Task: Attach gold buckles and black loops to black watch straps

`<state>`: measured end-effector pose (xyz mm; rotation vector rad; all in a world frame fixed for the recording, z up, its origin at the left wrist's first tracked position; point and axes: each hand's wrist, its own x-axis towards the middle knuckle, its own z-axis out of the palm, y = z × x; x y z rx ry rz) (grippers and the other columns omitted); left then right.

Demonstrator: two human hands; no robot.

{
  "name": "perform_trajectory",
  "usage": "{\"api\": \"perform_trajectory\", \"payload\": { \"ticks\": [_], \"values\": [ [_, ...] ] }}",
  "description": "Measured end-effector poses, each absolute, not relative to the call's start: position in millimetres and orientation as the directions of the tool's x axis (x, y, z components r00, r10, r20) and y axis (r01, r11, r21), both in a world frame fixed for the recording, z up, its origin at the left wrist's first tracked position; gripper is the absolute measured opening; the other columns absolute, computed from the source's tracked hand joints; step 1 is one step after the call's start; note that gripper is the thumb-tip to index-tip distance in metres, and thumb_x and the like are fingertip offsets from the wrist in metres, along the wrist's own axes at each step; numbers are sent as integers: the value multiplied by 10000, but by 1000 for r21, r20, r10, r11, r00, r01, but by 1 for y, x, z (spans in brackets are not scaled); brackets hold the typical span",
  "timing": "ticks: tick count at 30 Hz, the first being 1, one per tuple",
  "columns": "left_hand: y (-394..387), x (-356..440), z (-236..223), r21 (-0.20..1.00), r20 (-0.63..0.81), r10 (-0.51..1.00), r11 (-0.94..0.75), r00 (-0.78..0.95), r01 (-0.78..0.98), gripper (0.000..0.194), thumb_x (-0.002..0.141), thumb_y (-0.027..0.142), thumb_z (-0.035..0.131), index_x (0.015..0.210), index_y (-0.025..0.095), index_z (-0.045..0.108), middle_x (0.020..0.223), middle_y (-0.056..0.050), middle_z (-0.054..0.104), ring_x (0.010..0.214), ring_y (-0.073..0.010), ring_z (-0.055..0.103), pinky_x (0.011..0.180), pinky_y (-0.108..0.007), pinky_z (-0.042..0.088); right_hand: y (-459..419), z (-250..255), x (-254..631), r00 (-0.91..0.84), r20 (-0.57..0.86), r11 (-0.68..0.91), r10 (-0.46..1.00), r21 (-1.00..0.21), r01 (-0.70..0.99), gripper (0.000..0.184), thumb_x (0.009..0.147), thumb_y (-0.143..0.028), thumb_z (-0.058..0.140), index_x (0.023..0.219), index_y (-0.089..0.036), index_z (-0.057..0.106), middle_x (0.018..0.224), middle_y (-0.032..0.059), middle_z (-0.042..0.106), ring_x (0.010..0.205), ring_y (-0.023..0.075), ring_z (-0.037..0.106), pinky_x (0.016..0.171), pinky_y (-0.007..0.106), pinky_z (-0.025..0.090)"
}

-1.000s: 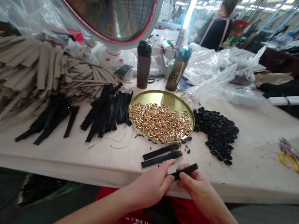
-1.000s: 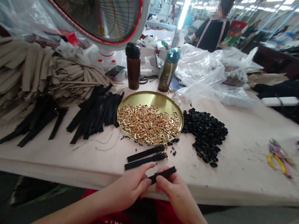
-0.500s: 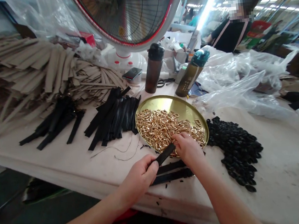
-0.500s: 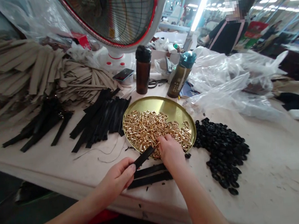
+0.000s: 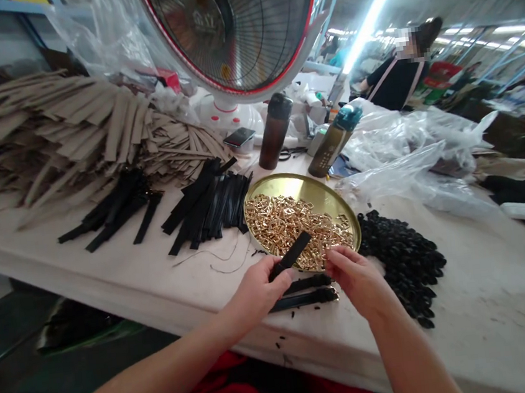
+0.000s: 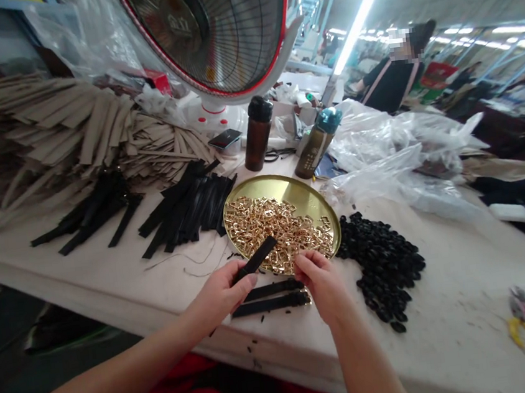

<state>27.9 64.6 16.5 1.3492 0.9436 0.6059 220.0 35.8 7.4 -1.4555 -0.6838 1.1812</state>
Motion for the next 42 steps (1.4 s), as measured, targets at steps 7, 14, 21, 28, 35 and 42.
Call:
{"api": "perform_trajectory", "payload": {
  "ticks": [7,14,21,28,35,42],
  "values": [
    [52,45,19,961,-244,782,273,574,37,222,724,312,524,829,119,504,543,73,381,425,-37,304,395,-164,246,-13,13,171,147,-412,-263,899,-777,-572,151,617,-252,723,728,-191,641,666,-28,547,534,72,449,510,202,407],
    [39,38,23,965,-251,702,234,666,117,137,703,241,514,765,122,538,539,68,403,439,-37,313,407,-154,253,-32,4,165,46,-401,-283,915,-719,-635,127,650,-250,707,745,-188,649,607,-40,521,526,60,434,504,177,397],
    [24,48,22,982,-187,832,160,523,96,168,710,290,542,746,126,529,631,30,495,591,-87,448,550,-186,372,-38,3,161,199,-311,-159,929,-824,-544,171,586,-243,744,694,-213,615,698,-25,574,612,97,491,605,213,441],
    [17,53,22,975,-215,827,150,520,165,161,710,291,558,750,137,534,632,29,503,596,-92,445,565,-191,381,-38,-4,159,184,-333,-146,925,-756,-638,169,642,-311,707,777,-238,635,757,-25,619,690,106,546,685,222,446],
    [26,50,12,980,-193,822,134,537,146,208,759,331,519,827,135,522,695,21,507,631,-96,442,585,-193,370,-34,-11,161,232,-386,-105,893,-678,-727,94,704,-298,661,766,-227,649,793,-20,642,689,79,555,648,186,465],
    [31,25,11,907,-222,705,-104,673,407,249,837,344,379,834,168,555,649,36,497,620,-105,457,580,-200,338,-32,-12,179,345,-434,-54,832,-683,-728,113,640,-230,719,709,-207,632,720,-42,618,596,47,535,565,137,473]
  ]
}}
